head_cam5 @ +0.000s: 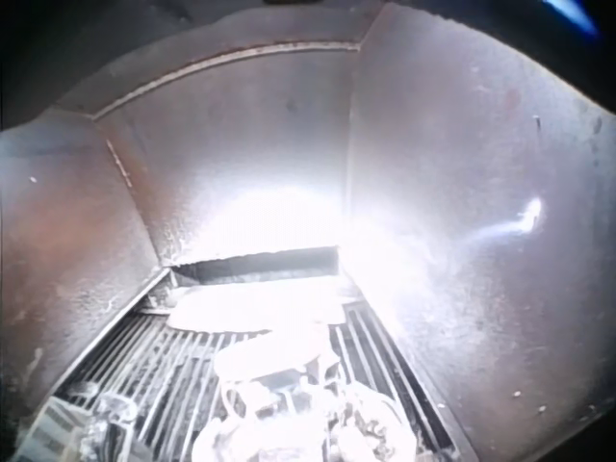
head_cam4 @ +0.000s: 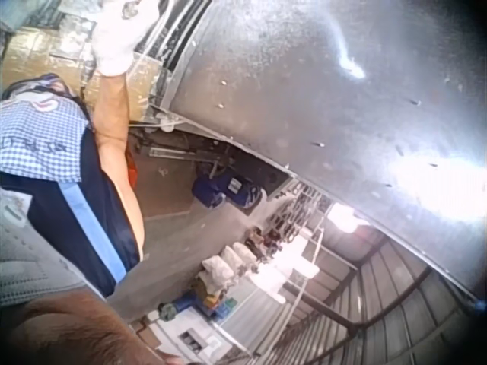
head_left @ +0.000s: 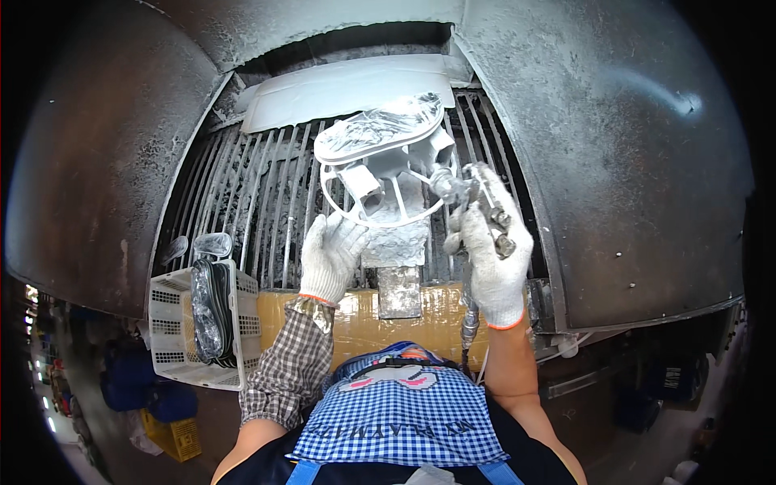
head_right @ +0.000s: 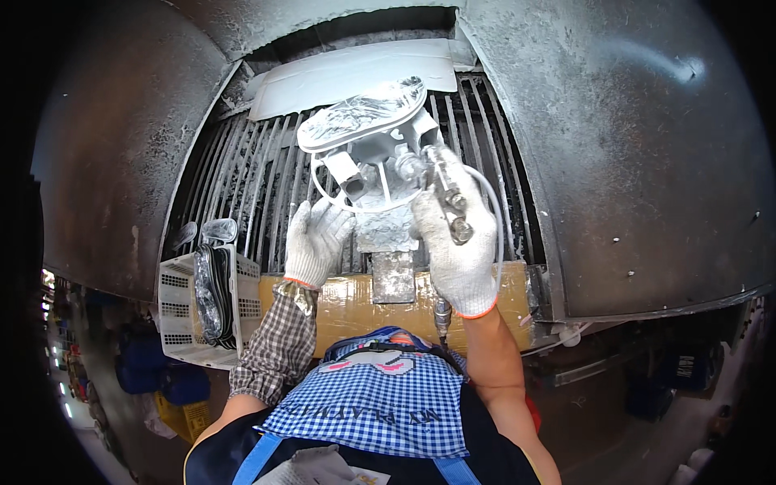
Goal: The person spray paints dark-colored oval objects white using a handheld spray gun. They pick up each object from a white plastic basket, place it on a rotating stand, and apply a coat of white paint to both sides before returning the object to the basket.
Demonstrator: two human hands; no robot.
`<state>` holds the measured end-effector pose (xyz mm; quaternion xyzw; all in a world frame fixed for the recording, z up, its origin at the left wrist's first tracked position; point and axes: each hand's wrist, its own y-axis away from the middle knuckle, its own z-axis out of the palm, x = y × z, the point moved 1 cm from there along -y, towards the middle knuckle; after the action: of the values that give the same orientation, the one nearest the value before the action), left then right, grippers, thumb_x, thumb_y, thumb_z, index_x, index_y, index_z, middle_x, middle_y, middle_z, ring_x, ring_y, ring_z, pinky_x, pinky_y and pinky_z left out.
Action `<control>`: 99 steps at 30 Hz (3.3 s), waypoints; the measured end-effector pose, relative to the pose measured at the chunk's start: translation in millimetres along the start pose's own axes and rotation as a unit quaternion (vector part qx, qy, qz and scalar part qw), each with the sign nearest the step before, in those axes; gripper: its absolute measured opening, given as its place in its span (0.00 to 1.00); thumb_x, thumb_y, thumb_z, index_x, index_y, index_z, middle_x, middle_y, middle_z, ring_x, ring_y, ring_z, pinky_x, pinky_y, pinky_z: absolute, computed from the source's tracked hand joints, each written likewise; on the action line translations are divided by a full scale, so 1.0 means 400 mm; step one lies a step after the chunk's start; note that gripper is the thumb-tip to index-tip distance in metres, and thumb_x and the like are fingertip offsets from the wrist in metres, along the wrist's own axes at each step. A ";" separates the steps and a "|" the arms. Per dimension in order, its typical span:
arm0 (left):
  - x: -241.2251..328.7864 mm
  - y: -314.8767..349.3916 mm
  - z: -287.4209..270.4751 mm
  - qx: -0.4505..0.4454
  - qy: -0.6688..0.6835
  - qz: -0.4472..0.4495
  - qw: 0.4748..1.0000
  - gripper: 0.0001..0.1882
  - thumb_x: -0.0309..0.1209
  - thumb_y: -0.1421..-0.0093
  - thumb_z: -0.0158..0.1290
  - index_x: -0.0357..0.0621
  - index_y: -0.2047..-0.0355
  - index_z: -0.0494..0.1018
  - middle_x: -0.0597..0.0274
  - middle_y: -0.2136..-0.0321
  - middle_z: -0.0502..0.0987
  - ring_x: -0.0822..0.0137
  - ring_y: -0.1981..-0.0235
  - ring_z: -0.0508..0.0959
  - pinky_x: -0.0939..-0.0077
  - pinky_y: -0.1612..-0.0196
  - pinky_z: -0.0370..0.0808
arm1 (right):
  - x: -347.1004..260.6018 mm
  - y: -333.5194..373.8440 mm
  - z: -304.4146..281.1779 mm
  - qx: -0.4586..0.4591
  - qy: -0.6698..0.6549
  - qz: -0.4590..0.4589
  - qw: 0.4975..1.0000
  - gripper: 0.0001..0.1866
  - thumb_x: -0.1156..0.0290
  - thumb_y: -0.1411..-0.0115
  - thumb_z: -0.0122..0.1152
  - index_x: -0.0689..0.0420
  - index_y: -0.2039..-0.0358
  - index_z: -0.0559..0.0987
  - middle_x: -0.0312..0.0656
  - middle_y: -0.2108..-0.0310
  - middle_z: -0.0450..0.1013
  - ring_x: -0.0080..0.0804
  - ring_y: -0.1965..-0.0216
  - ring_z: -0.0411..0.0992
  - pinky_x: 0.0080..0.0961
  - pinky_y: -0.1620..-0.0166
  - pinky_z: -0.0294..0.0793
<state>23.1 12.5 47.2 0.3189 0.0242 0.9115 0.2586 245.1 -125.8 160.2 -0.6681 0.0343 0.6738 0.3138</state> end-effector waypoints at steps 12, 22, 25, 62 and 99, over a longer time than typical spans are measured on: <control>-0.019 -0.001 -0.012 0.056 0.036 -0.002 0.998 0.33 0.48 0.24 0.48 0.29 0.34 0.65 0.37 0.36 0.72 0.42 0.36 0.74 0.46 0.33 0.71 | -0.030 0.034 0.024 -0.076 -0.147 0.029 0.986 0.34 0.68 0.27 0.61 0.74 0.28 0.63 0.52 0.39 0.74 0.30 0.47 0.77 0.28 0.44 0.79; -0.067 0.003 -0.009 0.043 0.045 -0.041 0.997 0.30 0.48 0.25 0.50 0.35 0.35 0.68 0.39 0.38 0.74 0.42 0.37 0.74 0.46 0.34 0.71 | -0.024 0.020 0.058 -0.066 -0.082 0.033 0.994 0.32 0.66 0.26 0.62 0.69 0.28 0.65 0.43 0.54 0.80 0.20 0.63 0.77 0.20 0.59 0.80; -0.072 0.008 -0.008 0.060 0.043 -0.043 0.996 0.27 0.46 0.26 0.50 0.36 0.38 0.70 0.42 0.43 0.76 0.43 0.41 0.77 0.47 0.37 0.74 | -0.024 0.010 0.060 -0.032 -0.085 0.037 0.995 0.31 0.68 0.25 0.60 0.68 0.28 0.65 0.41 0.56 0.80 0.18 0.63 0.76 0.19 0.60 0.80; 0.048 -0.161 0.343 0.089 0.037 0.123 0.988 0.17 0.29 0.31 0.59 0.39 0.43 0.77 0.56 0.46 0.81 0.62 0.45 0.81 0.60 0.41 0.79 | 0.196 0.323 -0.104 0.029 0.040 0.330 0.943 0.39 0.80 0.38 0.63 0.58 0.26 0.64 0.38 0.54 0.76 0.18 0.67 0.74 0.13 0.74 0.71; 0.201 -0.204 -0.828 0.470 0.003 0.065 0.880 0.19 0.43 0.33 0.61 0.46 0.49 0.73 0.57 0.56 0.77 0.64 0.61 0.78 0.70 0.62 0.76 | 0.285 0.291 0.018 -0.055 0.192 0.428 0.882 0.16 0.75 0.32 0.64 0.58 0.45 0.77 0.37 0.66 0.79 0.18 0.80 0.70 0.16 0.79 0.69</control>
<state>-189.5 162.3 -187.5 0.4008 0.4295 0.8091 0.0186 194.4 -172.7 12.3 -0.7210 0.3395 0.6016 -0.0547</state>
